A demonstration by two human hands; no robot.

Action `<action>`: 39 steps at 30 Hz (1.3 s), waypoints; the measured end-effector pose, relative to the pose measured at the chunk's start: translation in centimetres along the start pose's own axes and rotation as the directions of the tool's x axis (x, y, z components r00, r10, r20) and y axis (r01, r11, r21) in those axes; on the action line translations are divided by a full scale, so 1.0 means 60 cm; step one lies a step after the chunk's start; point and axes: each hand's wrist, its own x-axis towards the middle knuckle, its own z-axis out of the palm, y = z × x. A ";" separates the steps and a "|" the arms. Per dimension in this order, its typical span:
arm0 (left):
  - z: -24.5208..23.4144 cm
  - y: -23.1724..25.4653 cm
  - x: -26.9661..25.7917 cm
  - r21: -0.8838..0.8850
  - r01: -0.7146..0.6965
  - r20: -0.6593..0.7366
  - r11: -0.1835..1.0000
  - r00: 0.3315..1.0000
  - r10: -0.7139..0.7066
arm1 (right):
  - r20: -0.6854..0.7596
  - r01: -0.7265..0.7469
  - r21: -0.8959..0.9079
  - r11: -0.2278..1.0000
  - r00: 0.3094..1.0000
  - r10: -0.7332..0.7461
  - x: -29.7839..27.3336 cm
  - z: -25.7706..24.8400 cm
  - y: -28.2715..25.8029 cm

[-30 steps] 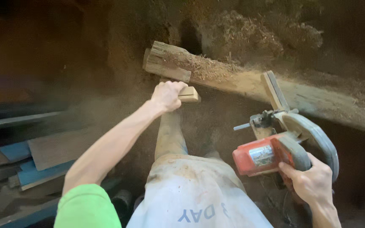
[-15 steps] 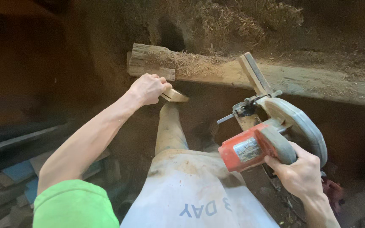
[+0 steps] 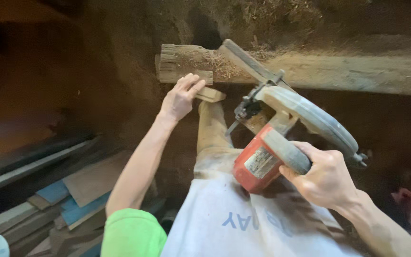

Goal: The person uses a circular saw to cut a wooden plank into smaller pieces. They repeatedly position the plank on a log, cut it, and then reposition the remaining piece for the next cut.

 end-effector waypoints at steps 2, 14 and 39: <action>0.006 0.004 -0.018 -0.056 0.132 -0.097 0.990 0.986 -0.137 | 0.028 0.095 0.022 0.995 0.995 -0.095 0.011 0.011 -0.021; 0.009 0.115 -0.125 -0.689 0.698 0.245 0.195 0.478 -0.843 | 0.412 0.271 -0.163 0.949 0.892 -0.184 0.130 0.032 -0.058; 0.073 0.174 -0.040 -0.700 0.642 -0.078 0.312 0.365 -0.928 | 0.539 0.180 -0.358 0.916 0.841 0.046 0.224 0.057 -0.093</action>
